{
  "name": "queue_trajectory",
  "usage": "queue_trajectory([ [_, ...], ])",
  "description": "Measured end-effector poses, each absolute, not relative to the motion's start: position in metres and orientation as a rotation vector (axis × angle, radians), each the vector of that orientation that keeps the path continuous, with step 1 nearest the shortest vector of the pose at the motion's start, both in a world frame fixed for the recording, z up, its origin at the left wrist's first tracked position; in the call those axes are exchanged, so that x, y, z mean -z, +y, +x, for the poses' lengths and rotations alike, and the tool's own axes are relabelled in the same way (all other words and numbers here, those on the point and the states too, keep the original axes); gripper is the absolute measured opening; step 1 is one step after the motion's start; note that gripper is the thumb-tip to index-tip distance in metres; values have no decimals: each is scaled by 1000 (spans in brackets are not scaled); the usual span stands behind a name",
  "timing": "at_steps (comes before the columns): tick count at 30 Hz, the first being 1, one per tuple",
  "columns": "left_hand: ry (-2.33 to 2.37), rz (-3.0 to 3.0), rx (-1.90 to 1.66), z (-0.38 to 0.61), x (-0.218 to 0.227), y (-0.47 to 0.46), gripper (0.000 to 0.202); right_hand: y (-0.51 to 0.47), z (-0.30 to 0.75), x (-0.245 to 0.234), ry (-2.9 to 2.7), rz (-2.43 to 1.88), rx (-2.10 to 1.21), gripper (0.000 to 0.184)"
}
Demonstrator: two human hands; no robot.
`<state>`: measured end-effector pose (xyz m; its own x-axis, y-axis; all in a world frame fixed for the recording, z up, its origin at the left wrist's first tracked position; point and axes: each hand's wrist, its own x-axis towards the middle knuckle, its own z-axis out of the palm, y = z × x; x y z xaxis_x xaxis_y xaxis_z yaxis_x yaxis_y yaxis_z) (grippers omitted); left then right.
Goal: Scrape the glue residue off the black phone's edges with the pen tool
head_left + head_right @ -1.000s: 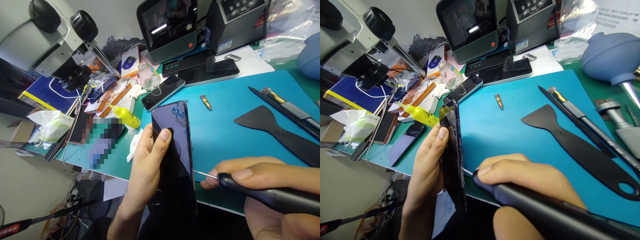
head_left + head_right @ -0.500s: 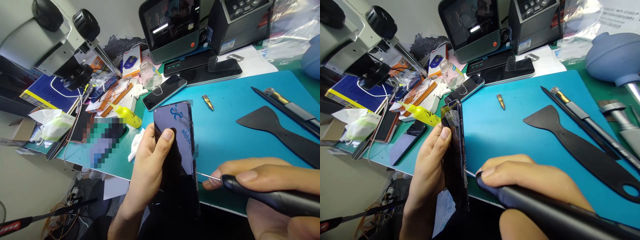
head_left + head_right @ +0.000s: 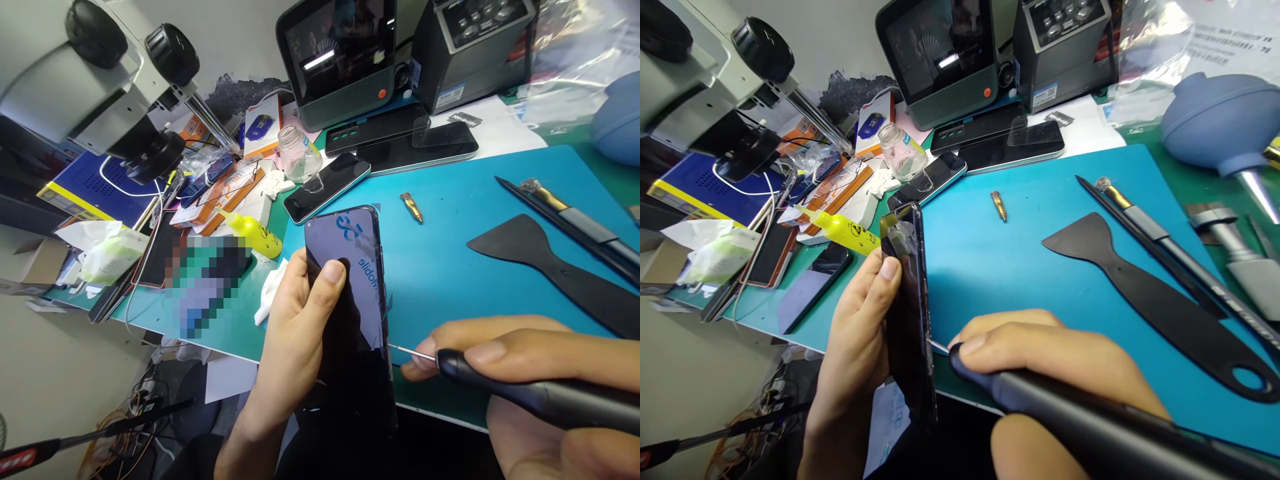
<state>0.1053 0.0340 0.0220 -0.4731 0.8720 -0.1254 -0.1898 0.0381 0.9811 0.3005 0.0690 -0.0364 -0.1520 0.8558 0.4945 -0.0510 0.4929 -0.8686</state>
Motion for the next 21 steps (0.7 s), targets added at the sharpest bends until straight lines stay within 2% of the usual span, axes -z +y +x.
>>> queue_trajectory([
  [6, 1453, 741, -1597, 107, -21, 34, 28, 63, 296, 50, -1371, -796, -867, 57],
  [21, 1455, 710, -1588, 106, -22, 33, 29, 68, 290, 57, -1388, -795, -839, 55],
])
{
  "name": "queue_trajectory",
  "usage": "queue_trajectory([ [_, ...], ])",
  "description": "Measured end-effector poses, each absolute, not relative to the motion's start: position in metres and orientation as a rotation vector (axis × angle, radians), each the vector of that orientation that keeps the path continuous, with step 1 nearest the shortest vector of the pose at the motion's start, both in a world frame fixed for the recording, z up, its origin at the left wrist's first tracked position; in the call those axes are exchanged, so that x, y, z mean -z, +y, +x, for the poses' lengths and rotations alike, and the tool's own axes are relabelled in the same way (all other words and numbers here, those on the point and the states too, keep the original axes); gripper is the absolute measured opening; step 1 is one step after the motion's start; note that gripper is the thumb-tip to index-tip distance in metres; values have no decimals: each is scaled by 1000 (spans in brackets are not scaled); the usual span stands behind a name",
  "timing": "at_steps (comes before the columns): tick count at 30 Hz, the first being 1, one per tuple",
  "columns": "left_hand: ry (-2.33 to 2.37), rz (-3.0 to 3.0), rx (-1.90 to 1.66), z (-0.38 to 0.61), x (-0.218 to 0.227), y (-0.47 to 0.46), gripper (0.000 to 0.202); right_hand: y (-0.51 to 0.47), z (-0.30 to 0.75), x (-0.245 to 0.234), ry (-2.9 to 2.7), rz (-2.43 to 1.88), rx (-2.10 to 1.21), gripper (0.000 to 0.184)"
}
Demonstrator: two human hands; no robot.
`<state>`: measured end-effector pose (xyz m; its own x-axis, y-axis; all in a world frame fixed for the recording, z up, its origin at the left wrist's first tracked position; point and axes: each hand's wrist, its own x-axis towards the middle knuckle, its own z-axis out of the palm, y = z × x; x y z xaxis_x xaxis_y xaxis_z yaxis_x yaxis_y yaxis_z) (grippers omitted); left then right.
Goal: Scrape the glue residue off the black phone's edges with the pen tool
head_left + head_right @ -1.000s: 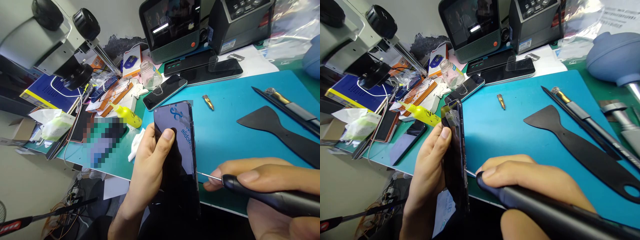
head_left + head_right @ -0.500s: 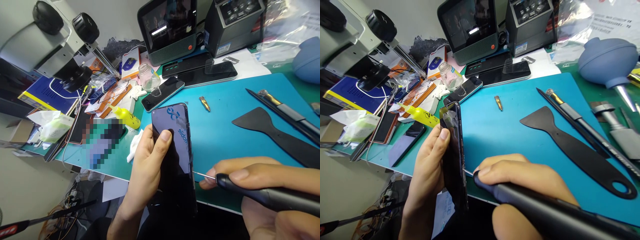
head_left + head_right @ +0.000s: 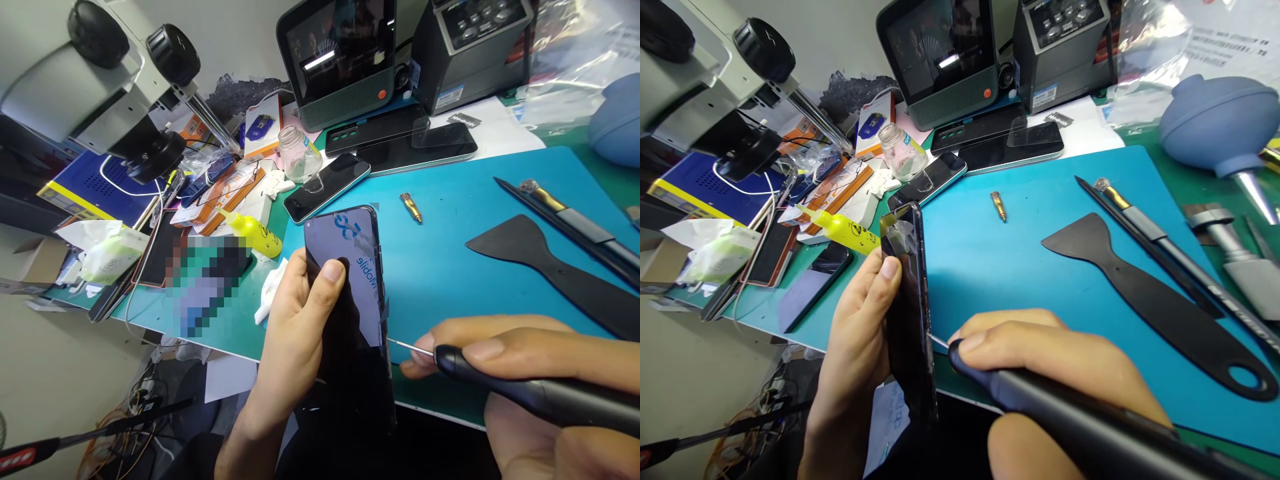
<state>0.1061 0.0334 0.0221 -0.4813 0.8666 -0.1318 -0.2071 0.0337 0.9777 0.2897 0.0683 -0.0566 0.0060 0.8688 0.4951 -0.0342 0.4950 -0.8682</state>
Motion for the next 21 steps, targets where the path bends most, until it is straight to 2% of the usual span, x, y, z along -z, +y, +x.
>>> queue_trajectory([
  [13, 1461, 708, -1599, 106, -22, 33, 33, 69, 291, 54, -1407, -789, -815, 50],
  [18, 1461, 712, -1620, 106, -17, 34, 32, 68, 290, 46, -1399, -786, -839, 40],
  [21, 1466, 722, -1627, 106, -15, 35, 32, 66, 289, 42, -1395, -731, -893, 28],
])
